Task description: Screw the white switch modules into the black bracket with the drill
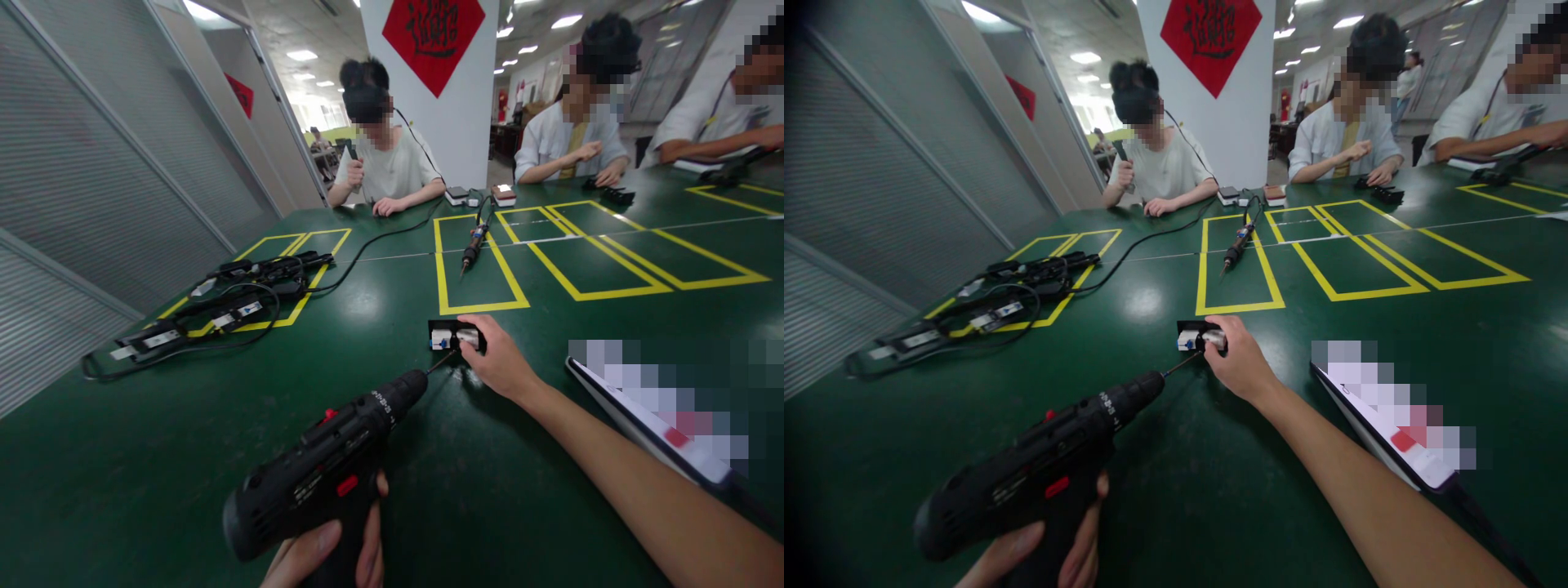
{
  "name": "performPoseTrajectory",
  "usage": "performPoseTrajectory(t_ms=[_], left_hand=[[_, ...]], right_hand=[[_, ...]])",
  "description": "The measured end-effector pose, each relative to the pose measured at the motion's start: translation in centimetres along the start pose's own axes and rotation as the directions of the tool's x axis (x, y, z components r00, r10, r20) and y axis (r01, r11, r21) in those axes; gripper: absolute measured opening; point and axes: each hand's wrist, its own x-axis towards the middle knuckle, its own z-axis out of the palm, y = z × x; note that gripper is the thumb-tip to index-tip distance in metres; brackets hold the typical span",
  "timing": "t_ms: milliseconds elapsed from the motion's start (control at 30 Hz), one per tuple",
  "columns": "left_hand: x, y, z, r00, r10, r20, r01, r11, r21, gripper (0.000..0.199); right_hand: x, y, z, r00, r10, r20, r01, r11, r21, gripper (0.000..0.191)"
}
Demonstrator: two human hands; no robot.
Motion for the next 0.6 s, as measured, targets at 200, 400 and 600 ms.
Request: performPoseTrajectory(t_ms=[200, 400, 600], left_hand=[[-0.08, -0.03, -0.11, 1.000, -0.021, -0.009, 0.021, 1.000, -0.023, 0.036], [-0.01, -0.01, 0.01, 1.000, -0.016, 0.013, 0.016, 1.000, -0.023, 0.034], [-0.01, 0.06, 0.13, 1.000, -0.011, 0.004, 0.011, 1.000, -0.017, 0.035]], right_hand=[[0.01, 0.11, 0.11, 1.000, -0.012, -0.009, 0.012, 1.000, -0.004, 0.037], [-0.01, 0.08, 0.06, 1.000, -0.006, -0.004, 0.006, 1.000, -0.002, 0.036], [-0.03, -0.02, 0.02, 1.000, -0.007, 0.001, 0.007, 1.000, -0.001, 0.037]])
